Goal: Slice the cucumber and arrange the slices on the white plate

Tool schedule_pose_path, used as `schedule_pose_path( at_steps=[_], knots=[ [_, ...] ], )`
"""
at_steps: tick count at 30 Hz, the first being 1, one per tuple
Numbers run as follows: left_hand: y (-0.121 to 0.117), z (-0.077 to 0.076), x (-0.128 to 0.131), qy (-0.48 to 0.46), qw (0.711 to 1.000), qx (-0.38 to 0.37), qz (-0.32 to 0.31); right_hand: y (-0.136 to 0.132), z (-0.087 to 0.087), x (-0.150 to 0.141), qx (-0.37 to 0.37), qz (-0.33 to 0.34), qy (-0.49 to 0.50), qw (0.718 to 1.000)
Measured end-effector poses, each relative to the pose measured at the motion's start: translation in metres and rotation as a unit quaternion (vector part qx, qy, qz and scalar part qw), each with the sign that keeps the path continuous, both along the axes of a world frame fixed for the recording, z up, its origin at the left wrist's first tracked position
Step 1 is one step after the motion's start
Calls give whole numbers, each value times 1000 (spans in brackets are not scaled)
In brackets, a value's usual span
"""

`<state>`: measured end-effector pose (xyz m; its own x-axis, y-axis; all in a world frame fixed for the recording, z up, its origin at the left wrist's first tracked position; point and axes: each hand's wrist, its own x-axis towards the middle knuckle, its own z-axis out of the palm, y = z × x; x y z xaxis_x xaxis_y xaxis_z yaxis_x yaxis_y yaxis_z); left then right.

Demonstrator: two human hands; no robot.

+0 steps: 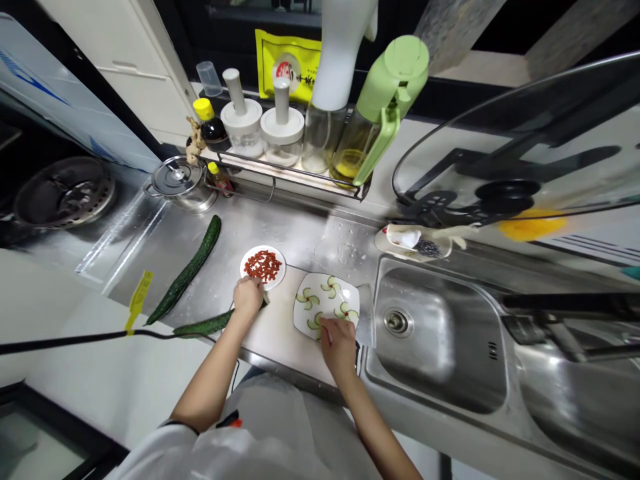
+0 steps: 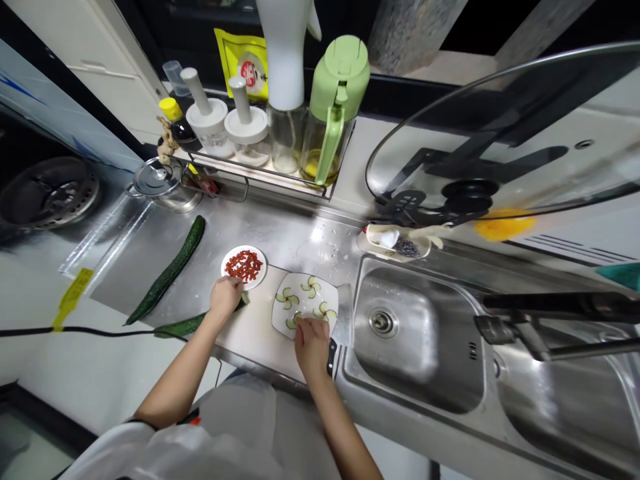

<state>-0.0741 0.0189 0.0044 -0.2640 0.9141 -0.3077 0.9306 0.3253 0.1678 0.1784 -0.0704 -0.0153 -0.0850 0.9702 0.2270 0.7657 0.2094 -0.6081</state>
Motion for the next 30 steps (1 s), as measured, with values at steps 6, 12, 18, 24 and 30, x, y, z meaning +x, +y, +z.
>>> schedule_pose_path(
  at_steps=[6, 12, 18, 24, 30],
  knots=[
    [4, -4, -6, -45, 998, 6, 31, -4, -1, 2, -5, -5, -1, 1000],
    [11, -6, -8, -64, 996, -37, 57, -6, 2, 2, -13, -10, -1, 1000],
    [10, -4, -10, -83, 995, -11, 47, -6, 3, 4, -8, -4, -6, 1000],
    [-14, 6, 7, -169, 977, 125, -42, -5, 3, 10, -7, -16, -6, 1000],
    [-48, -3, 66, -314, 920, 129, -195, -9, 0, 18, -18, -20, -7, 1000]
  ],
)
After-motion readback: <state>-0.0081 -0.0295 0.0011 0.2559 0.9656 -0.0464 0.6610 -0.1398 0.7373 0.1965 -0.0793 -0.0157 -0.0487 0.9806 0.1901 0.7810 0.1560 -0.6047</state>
